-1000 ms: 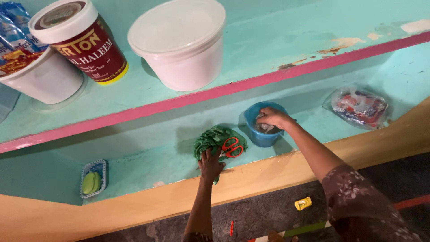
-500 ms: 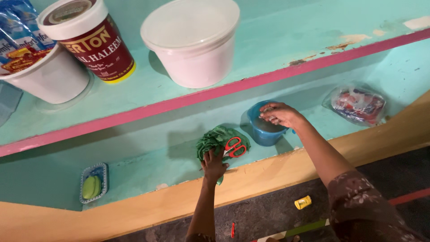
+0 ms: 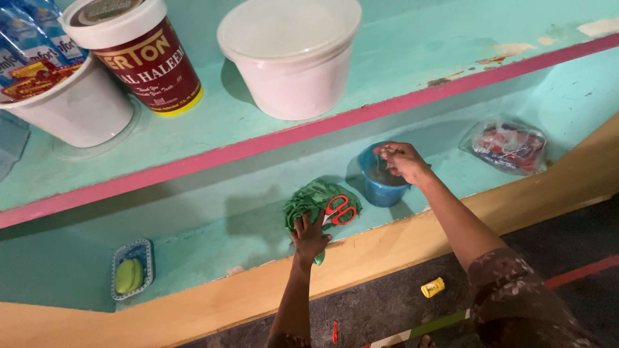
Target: The person cleans a built-in shelf using a green cloth and a small blue cup. They wipe the shelf surface, move various items like containers and a plastic bag, and repeatedly wipe the same areas.
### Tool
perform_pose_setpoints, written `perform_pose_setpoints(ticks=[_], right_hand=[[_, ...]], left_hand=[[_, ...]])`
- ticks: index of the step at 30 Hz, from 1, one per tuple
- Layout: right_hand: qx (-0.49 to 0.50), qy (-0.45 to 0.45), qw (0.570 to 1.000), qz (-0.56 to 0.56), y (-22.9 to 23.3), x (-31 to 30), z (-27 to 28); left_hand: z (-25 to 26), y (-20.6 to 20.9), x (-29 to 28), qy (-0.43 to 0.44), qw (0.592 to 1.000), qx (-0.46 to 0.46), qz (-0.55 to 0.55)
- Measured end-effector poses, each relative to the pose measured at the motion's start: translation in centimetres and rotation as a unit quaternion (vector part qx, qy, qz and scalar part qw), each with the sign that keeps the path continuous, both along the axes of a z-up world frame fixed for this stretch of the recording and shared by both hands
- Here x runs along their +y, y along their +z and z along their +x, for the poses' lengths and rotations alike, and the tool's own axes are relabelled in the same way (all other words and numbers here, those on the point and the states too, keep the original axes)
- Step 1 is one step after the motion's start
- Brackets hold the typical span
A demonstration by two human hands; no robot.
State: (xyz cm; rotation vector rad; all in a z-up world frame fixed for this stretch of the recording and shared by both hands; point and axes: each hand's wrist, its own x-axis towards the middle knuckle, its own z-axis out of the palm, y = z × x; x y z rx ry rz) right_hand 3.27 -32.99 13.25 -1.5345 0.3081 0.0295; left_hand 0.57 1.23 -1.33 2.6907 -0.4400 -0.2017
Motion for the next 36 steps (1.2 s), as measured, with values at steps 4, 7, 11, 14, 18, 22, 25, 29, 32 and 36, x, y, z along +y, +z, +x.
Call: perform_pose_setpoints(ticks=[4, 7, 11, 14, 18, 22, 25, 29, 32, 36], right_hand=[[-0.054, -0.042, 0.998, 0.002, 0.9, 1.3, -0.2], [-0.05, -0.088, 0.994, -0.032, 1.8, 2.5, -0.5], [-0.05, -0.133, 0.988, -0.054, 2.9, 3.8, -0.7], [-0.042, -0.153, 0.984, -0.084, 3.2, 4.2, -0.7], [-0.066, -0.188, 0.965, -0.172, 2.6, 4.1, 0.2], [-0.072, -0.185, 0.972, -0.128, 0.2, 3.1, 1.4], [-0.086, -0.191, 0.972, -0.108, -1.8, 2.0, 2.4], [-0.029, -0.117, 0.993, -0.014, -3.0, 0.4, 2.8], [0.011, -0.014, 0.994, 0.109, -1.1, -0.6, 2.2], [-0.006, 0.042, 0.992, 0.119, 3.1, -1.8, -0.2]], left_hand=[[0.2, 0.1, 0.2, -0.004, 1.0, 0.005, 0.005], [0.1, 0.2, 0.1, -0.009, 1.0, 0.004, 0.003], [0.0, 0.2, 0.2, -0.013, 1.0, -0.006, 0.003], [0.1, 0.1, 0.2, -0.015, 1.0, 0.004, 0.011], [0.3, 0.0, 0.1, -0.015, 1.0, 0.009, 0.026], [0.3, -0.1, 0.0, -0.016, 0.999, 0.017, 0.026], [0.6, -0.1, 0.1, -0.012, 0.999, 0.02, 0.029], [0.3, -0.9, 0.0, -0.012, 1.0, -0.006, 0.028], [0.2, -1.5, -0.3, -0.005, 0.997, -0.077, 0.017], [-0.1, -0.8, 0.0, 0.002, 0.996, -0.093, 0.012]])
